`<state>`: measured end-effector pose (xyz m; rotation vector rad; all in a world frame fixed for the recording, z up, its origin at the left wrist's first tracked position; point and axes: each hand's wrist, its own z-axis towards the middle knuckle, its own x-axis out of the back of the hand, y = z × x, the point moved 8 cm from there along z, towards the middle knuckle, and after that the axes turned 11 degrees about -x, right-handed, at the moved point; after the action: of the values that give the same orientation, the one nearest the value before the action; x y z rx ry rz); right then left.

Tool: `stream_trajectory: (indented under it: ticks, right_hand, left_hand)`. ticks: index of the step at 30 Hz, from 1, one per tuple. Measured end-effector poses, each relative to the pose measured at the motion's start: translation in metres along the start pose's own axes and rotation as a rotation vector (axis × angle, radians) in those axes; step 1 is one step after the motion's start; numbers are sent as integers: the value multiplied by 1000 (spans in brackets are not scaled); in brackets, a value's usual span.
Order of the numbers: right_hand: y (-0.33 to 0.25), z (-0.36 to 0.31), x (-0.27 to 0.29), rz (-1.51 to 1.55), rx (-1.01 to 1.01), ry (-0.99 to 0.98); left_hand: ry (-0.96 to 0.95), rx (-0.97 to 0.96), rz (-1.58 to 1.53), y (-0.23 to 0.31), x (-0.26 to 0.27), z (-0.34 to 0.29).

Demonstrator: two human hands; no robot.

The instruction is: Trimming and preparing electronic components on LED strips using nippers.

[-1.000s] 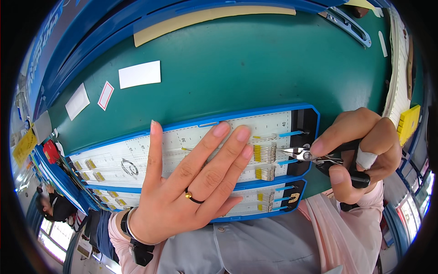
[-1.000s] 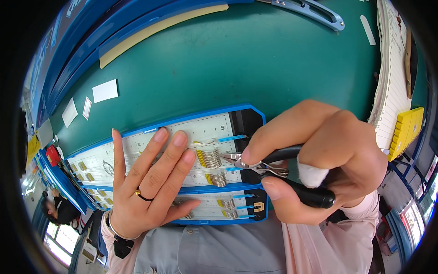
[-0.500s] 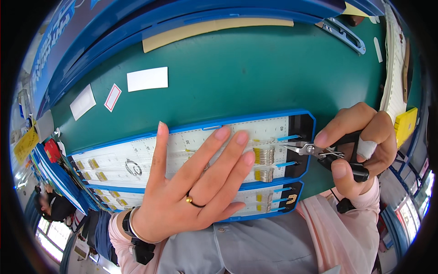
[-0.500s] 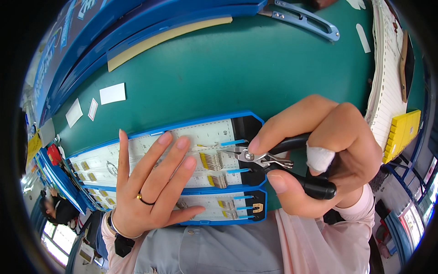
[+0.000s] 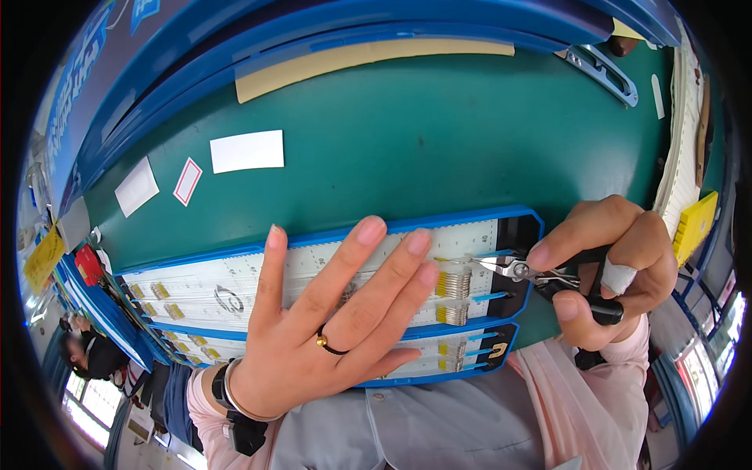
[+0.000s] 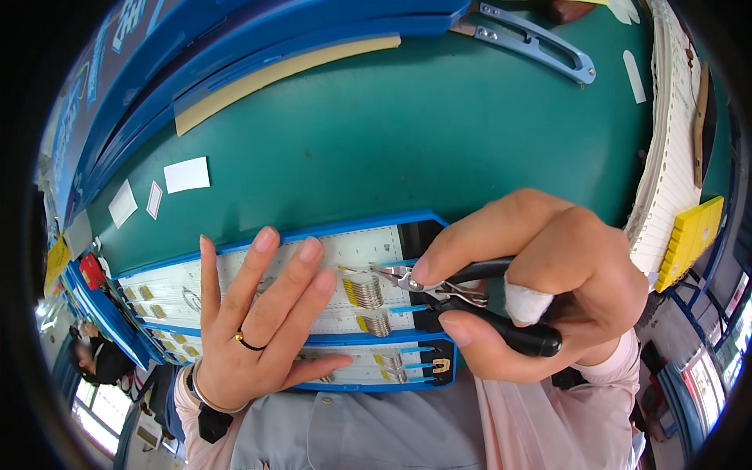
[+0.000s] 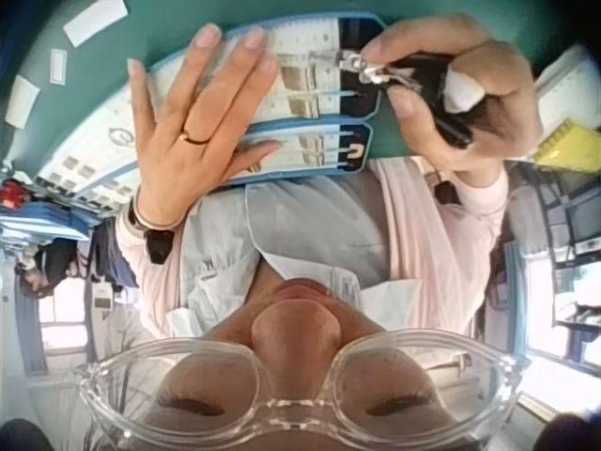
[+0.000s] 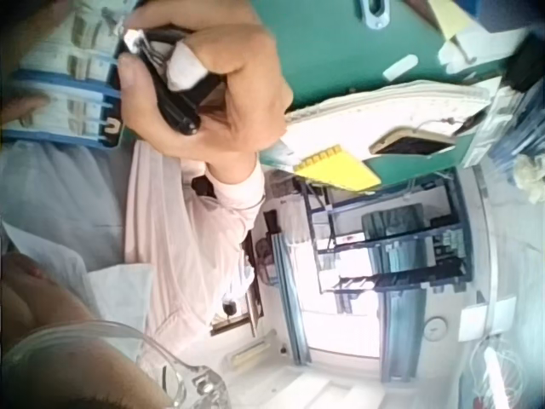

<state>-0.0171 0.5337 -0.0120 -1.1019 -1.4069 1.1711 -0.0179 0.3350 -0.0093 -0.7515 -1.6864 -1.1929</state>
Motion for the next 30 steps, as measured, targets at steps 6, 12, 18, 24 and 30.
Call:
stream_trajectory:
  ticks: [6,12,18,24,30]
  right_hand:
    - [-4,1,0,-21,55,-24]
    - [-1,-4,1,93,59,-21]
    - [-5,0,-5,-62,39,-75]
    - [-5,1,-7,-90,50,-93]
    - [-1,-1,-7,-43,95,-64]
  left_hand:
    - [2,-7,23,1,1,1]
    - [-31,-1,44,1,-2,2]
    - [-54,10,56,2,-3,0]
    - [-62,2,47,2,-2,1]
    - [-62,11,38,1,-3,1]
